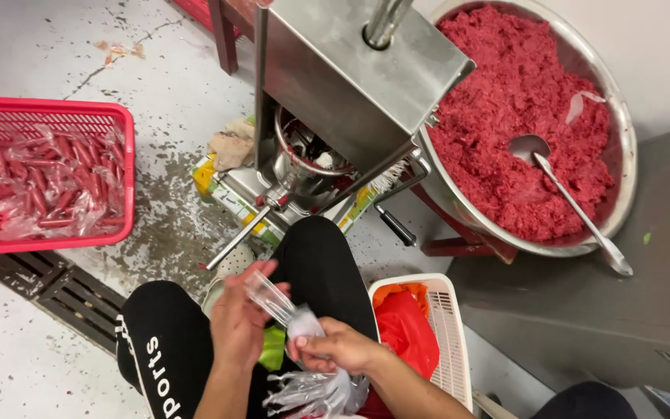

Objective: The person operates a manual sausage stuffer by turning a crank to push ground meat into plastic casings. They repeatedly attach a casing, crank the machine, and place the filled casing into a red basket.

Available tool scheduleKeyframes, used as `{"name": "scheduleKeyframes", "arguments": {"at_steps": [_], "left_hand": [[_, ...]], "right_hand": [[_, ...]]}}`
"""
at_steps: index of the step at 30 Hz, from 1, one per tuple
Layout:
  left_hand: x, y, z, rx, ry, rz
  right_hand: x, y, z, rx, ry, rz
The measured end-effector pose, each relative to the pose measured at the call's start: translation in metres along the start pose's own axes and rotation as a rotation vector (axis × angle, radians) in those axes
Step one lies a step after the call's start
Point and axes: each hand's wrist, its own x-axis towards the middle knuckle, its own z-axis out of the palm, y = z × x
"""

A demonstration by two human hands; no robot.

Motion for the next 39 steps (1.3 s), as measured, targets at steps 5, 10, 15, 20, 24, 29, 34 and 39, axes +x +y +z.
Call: {"name": "scheduleKeyframes", "arguments": {"at_steps": [5,10,15,20,24,29,34,39], "left_hand": [[-0.02,-0.004,0.004,0.08,-0.07,-0.176],[-0.001,-0.011,-0.014,0.164,0.116,0.143],[0.063,0.079,-0.081,0.679,0.392,0.542],[0.12,0.072,-0.167,2.026,0.02,0.898],[0.141,0.072,-0.184,2.216,0.027,0.638],[0.153,0.067,-0.186,2.253,0.056,0.461],[0.149,0.049,-0.178,2.275,-0.126,0.625],[0.159,0.044,-0.174,2.114,-0.191,0.465]], "right_hand": [[0.009,0.005,-0.004,0.037,0.062,-0.025],[0.011,0.029,-0.003,0.032,0.001,0.032],[-0.029,0.027,-0.021,-0.075,0.028,0.035],[-0.08,-0.018,-0.06,-0.182,0.598,-0.17],[-0.109,-0.057,-0.068,-0.283,0.532,-0.627],[-0.118,-0.069,-0.066,-0.27,0.624,-0.615],[-0.102,-0.072,-0.093,-0.63,1.124,-0.689],[-0.078,-0.098,-0.108,-0.998,1.471,-0.552]]}}
